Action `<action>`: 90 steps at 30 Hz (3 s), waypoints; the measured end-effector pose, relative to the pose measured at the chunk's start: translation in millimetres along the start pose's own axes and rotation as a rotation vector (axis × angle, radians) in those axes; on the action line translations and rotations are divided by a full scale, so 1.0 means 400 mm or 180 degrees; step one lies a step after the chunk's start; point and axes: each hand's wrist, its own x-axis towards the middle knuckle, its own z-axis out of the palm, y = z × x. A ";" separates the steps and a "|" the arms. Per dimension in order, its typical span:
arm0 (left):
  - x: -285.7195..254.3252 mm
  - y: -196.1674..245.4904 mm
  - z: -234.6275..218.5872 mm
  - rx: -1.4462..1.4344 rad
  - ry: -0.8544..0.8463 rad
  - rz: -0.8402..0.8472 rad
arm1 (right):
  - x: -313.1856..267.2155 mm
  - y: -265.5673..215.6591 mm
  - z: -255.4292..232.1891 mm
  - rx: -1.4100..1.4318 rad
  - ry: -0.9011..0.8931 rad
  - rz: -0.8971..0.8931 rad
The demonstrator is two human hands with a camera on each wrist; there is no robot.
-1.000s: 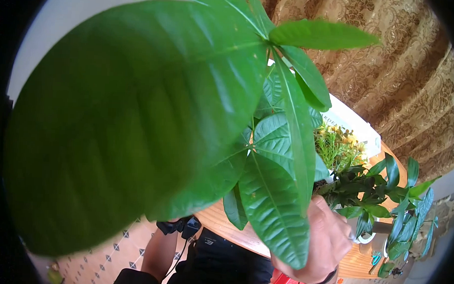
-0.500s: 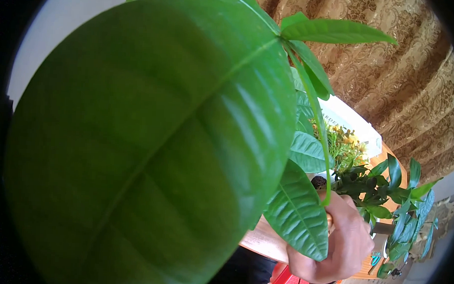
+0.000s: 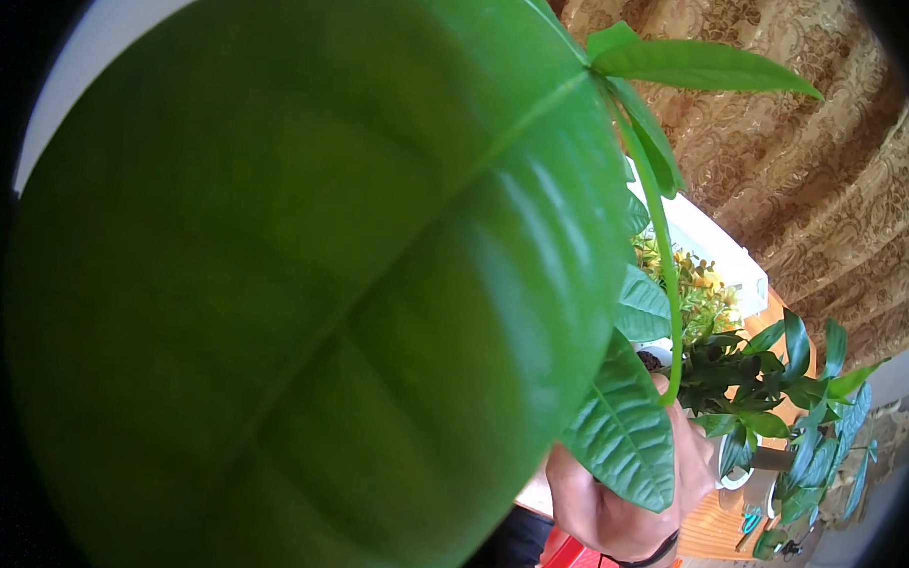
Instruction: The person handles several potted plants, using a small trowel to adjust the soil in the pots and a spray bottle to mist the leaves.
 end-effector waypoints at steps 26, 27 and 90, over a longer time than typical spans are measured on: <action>-0.001 -0.017 -0.008 -0.0073 -0.0067 -0.0060 | 0.007 0.009 -0.004 0.0347 -0.0260 -0.0087; -0.001 -0.017 -0.008 -0.0076 -0.0076 -0.0050 | 0.004 0.014 0.002 0.0439 -0.0142 -0.0161; -0.006 -0.038 -0.013 -0.0234 0.0017 -0.0003 | 0.009 -0.064 -0.027 -0.0383 -0.0091 0.0071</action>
